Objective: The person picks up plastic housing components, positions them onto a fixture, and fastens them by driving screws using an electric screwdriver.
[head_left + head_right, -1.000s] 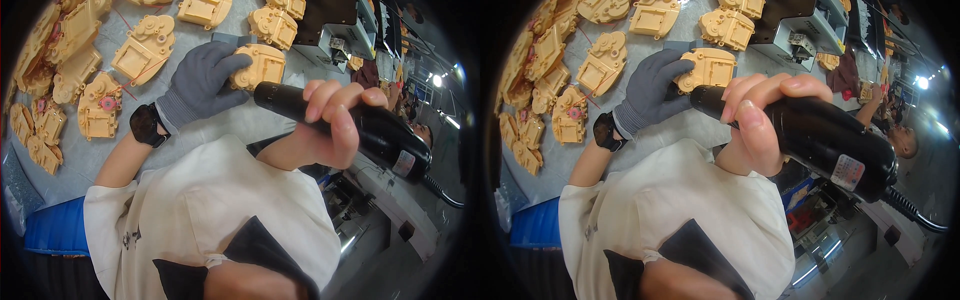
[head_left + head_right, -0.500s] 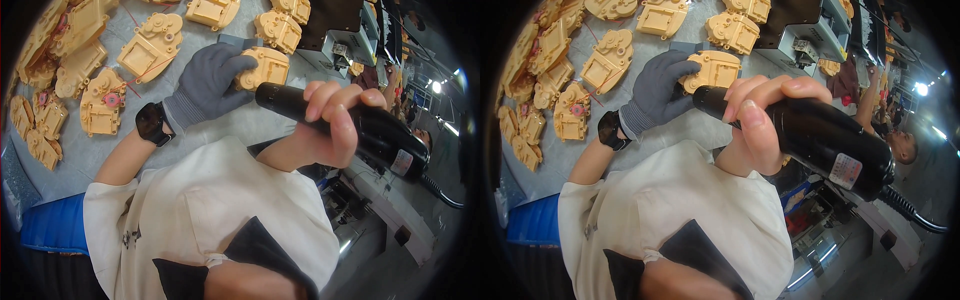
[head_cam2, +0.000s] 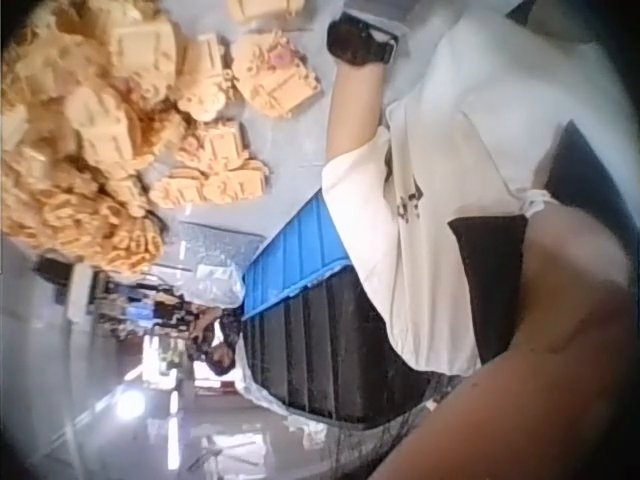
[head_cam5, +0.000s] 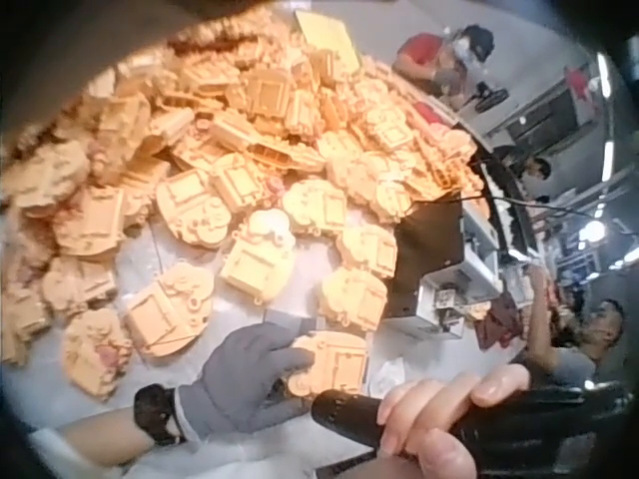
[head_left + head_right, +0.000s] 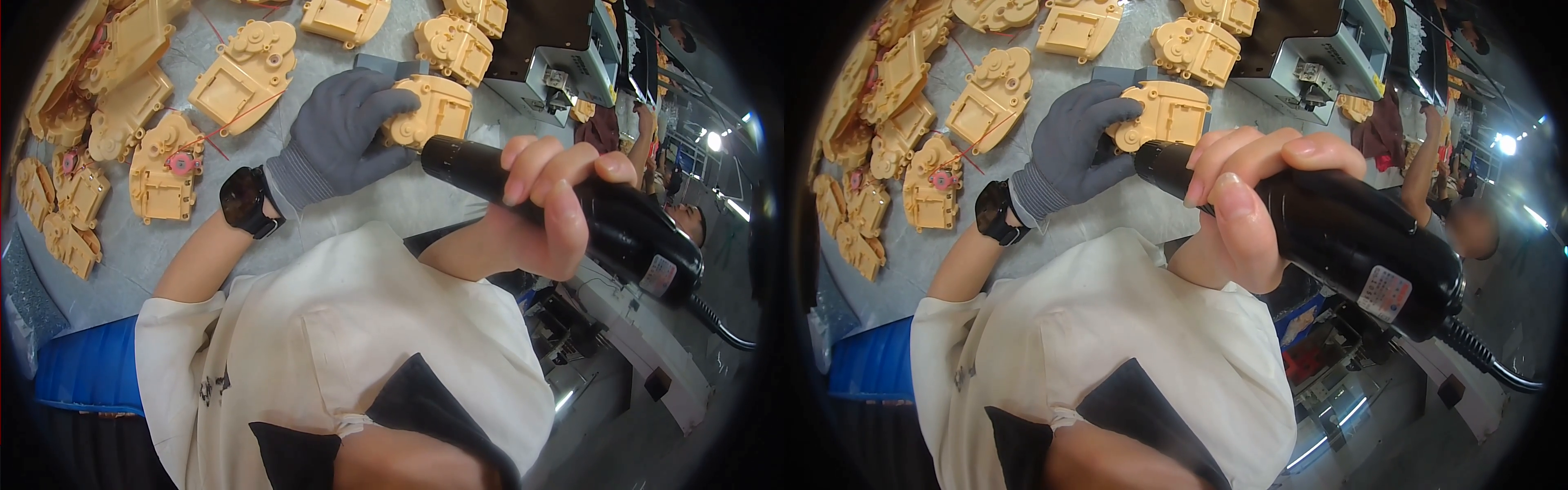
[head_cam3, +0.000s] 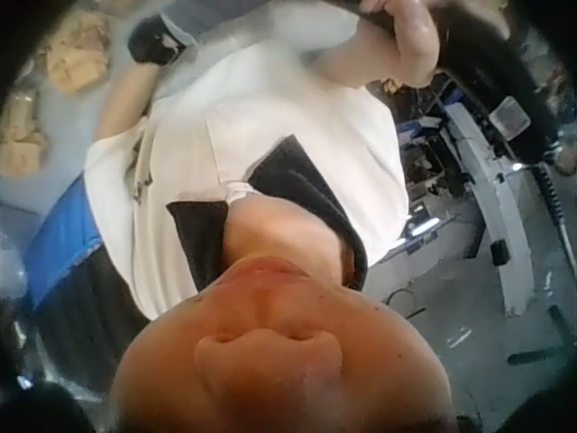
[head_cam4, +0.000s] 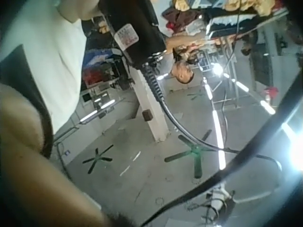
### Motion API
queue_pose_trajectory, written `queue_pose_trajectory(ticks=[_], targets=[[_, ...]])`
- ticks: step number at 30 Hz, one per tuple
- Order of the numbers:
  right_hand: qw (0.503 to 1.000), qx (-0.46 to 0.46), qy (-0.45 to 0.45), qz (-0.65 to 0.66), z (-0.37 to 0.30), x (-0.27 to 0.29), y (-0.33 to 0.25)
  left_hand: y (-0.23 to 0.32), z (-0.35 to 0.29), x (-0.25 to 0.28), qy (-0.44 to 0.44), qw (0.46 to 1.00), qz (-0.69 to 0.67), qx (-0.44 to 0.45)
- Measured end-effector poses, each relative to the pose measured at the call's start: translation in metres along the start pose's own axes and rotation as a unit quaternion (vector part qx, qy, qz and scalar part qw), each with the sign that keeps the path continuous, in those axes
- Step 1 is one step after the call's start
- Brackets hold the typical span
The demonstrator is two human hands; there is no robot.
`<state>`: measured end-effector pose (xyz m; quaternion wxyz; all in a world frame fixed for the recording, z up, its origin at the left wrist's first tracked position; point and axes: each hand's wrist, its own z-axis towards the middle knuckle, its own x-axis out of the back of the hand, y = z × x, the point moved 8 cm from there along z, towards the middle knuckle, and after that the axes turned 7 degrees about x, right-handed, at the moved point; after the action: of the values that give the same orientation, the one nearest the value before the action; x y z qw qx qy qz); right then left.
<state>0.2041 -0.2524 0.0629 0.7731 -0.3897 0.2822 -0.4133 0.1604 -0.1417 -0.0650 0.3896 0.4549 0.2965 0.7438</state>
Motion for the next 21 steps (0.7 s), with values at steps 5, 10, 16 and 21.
queue_pose_trajectory(ticks=[5,10,16,21], targets=[[1.0,0.001,0.003,0.0,-0.0016,0.0001,-0.0017,-0.0005,0.0007,-0.0026,-0.008,1.0,-0.01,-0.001],[1.0,-0.005,-0.002,-0.007,-0.0001,-0.0042,0.0018,-0.0027,-0.0002,-0.0015,-0.005,1.0,-0.009,0.005],[1.0,-0.003,0.024,-0.013,-0.0011,-0.0005,0.0019,-0.0005,0.0007,-0.0004,-0.003,1.0,-0.006,0.005],[0.997,0.045,0.051,0.033,-0.0016,-0.0052,-0.001,-0.0003,0.0011,-0.0021,-0.001,1.0,-0.011,0.003]])
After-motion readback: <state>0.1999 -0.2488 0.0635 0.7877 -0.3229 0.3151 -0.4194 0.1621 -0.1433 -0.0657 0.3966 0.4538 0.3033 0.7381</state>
